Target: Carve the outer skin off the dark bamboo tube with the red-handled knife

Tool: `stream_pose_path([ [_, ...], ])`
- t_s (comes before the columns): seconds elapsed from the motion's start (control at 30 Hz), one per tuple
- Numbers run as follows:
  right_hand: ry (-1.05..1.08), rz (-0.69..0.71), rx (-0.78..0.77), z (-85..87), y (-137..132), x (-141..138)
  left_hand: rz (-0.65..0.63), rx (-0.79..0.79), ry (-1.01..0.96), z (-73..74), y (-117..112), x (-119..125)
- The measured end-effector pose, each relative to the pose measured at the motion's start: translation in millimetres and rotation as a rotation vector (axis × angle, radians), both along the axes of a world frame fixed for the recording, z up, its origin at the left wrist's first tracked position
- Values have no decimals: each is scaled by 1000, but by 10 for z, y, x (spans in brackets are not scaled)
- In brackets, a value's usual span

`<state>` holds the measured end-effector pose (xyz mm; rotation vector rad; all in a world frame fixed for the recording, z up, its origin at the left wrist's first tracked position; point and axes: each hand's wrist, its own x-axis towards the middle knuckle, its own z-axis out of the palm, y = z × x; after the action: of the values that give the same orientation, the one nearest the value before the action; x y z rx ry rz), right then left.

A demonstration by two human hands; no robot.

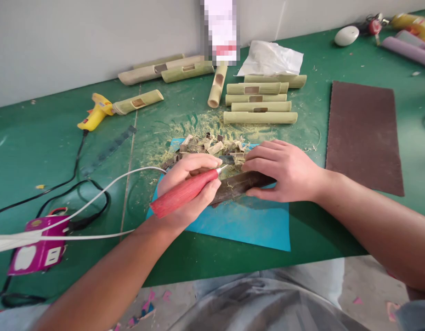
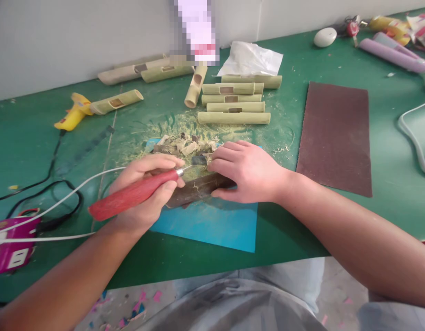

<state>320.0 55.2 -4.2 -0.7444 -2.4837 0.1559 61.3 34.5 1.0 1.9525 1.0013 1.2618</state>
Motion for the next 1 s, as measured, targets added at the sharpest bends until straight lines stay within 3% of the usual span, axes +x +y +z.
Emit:
stream_pose_path([
  [0.17, 3, 56, 0, 3, 12, 12, 45, 160, 195, 76, -21, 29],
  [0.43, 21, 64, 12, 24, 9, 20, 39, 267, 208, 82, -39, 41],
  [0.67, 220, -59, 202, 63, -140, -127, 105, 130, 191, 104, -152, 28],
  [0.8, 210, -81, 271, 57, -298, -311, 82, 115, 175, 55, -231, 90],
  [1.0, 189, -96, 266, 68, -402, -426, 18, 86, 211, -13, -314, 142],
])
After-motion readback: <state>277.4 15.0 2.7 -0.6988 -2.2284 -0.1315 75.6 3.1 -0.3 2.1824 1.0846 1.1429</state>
